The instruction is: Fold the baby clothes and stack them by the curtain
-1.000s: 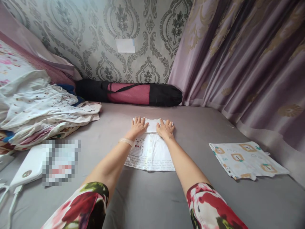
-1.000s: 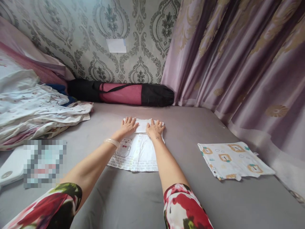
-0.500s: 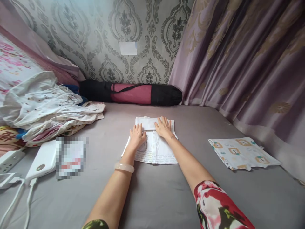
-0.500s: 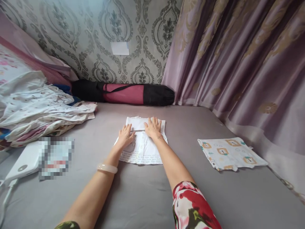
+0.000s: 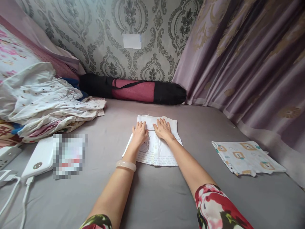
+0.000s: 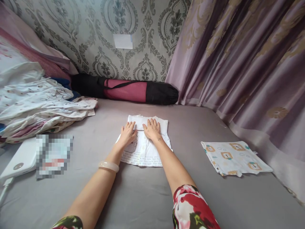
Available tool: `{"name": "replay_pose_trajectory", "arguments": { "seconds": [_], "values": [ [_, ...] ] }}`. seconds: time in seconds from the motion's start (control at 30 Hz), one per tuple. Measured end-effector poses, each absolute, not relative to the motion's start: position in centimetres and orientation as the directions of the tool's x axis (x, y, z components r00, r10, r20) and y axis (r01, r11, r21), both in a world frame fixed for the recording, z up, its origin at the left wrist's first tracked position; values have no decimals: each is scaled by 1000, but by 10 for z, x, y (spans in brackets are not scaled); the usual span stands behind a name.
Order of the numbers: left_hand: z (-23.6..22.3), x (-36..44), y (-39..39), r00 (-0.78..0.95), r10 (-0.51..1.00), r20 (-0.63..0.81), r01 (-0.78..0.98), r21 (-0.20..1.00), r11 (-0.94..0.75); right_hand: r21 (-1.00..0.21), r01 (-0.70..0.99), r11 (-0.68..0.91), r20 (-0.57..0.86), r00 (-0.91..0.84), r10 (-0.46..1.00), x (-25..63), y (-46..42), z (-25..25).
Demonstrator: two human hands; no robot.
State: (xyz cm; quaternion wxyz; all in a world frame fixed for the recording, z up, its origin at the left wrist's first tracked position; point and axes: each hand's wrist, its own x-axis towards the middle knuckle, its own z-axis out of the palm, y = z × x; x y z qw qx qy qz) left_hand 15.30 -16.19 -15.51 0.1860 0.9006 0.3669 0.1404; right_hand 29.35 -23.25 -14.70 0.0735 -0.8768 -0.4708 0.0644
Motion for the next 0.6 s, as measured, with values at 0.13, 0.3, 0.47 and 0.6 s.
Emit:
{"name": "replay_pose_trajectory", "arguments": {
  "seconds": [0.13,0.3,0.47,0.6],
  "values": [
    [-156,155,-162,696,705,134,594,444,-671,-201,828,-523,8,535,845,286,-221,-140],
    [-160,157,-158,681,698,220,556,465,-689,-230,857,-462,38,482,875,270,-211,-148],
    [-159,159,-149,526,777,347,429,680,-594,-237,848,-475,-23,483,875,269,-209,-149],
    [-148,158,-147,280,878,387,287,839,-462,-247,844,-475,4,491,871,266,-201,-142]
  ]
}}
